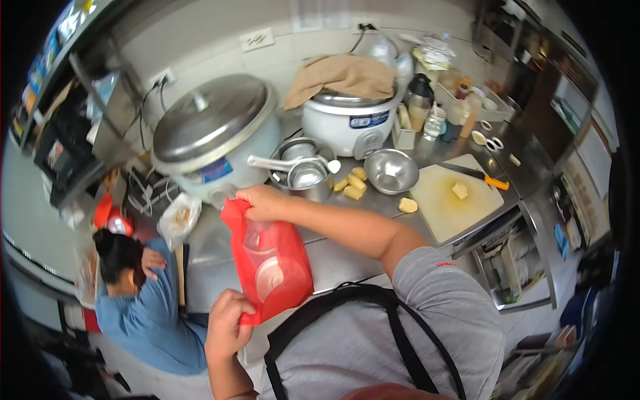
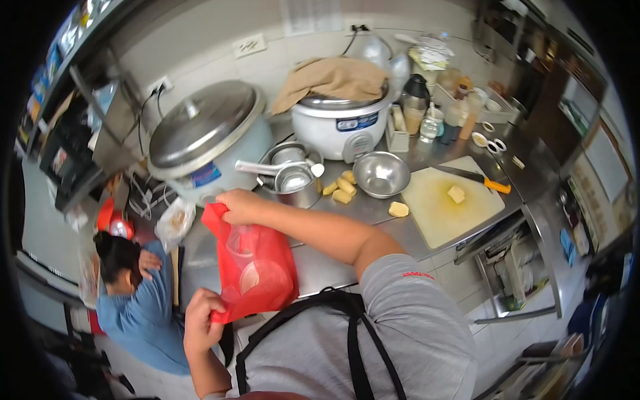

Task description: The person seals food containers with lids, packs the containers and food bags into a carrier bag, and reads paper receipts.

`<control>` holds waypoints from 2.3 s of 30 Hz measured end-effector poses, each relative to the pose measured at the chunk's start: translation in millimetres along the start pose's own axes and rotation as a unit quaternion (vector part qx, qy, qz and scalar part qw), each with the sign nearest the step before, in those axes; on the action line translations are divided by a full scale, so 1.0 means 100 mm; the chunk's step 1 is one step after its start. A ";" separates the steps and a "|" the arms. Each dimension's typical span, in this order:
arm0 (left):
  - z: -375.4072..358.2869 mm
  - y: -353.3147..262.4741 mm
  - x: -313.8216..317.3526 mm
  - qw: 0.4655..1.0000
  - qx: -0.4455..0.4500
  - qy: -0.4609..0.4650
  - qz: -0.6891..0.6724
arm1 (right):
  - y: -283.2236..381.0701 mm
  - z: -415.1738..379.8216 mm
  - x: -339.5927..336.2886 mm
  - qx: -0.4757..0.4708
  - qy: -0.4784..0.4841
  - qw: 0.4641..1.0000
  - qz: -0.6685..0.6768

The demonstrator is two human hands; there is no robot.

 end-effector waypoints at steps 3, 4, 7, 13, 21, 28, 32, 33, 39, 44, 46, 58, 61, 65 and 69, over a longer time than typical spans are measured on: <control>0.01 0.08 -0.18 0.996 -0.017 -0.092 -0.012 | -0.06 -0.03 -0.18 -0.026 -0.145 0.987 0.070; 0.04 0.11 -0.22 0.993 -0.009 -0.112 -0.022 | -0.08 -0.05 -0.27 0.041 -0.135 0.982 0.127; 0.10 0.25 -0.31 0.986 0.007 -0.158 -0.051 | 0.01 -0.21 -0.53 0.196 -0.121 0.929 0.291; 0.35 0.35 -0.38 0.961 0.053 -0.209 -0.172 | -0.05 -0.65 -0.84 0.262 -0.084 0.890 0.363; 0.94 -0.33 -0.01 0.933 0.156 -0.186 -0.265 | 0.43 -2.26 -1.66 0.146 -0.159 0.756 0.618; 1.47 -1.23 0.95 0.931 0.147 -0.195 -0.272 | 0.88 -3.90 -2.48 0.086 -0.286 0.745 0.597; 1.80 -1.65 1.76 0.940 0.148 -0.141 -0.273 | 0.93 -4.85 -2.91 0.063 -0.337 0.755 0.559; 1.89 -1.83 1.98 0.937 0.139 -0.119 -0.296 | 0.95 -5.08 -3.02 0.073 -0.367 0.756 0.538; 2.54 -2.94 3.41 0.915 0.128 0.055 -0.378 | 0.85 -6.21 -3.77 0.141 -0.507 0.747 0.406; 3.13 -3.73 4.56 0.892 0.115 0.152 -0.411 | 0.42 -7.08 -4.50 0.202 -0.627 0.697 0.283; 3.34 -4.00 5.01 0.850 0.111 0.183 -0.481 | 0.24 -7.35 -4.81 0.231 -0.648 0.689 0.227; 4.67 -4.75 7.13 0.817 0.177 0.208 -0.508 | -1.35 -8.51 -6.49 0.322 -0.710 0.603 0.168; 4.93 -4.79 7.60 0.788 0.118 0.294 -0.527 | -1.70 -8.70 -6.72 0.302 -0.732 0.588 0.164; 5.26 -4.83 7.85 0.783 0.082 0.307 -0.534 | -2.05 -8.93 -7.07 0.273 -0.728 0.598 0.194; 5.45 -4.82 7.97 0.803 0.088 0.314 -0.499 | -2.23 -8.93 -7.31 0.266 -0.713 0.617 0.199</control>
Point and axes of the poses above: each hand's wrist, its own z-axis towards the middle knuckle, its own x-axis out of the palm, y = z × x, the point moved 5 cm from there along z, towards the middle knuckle
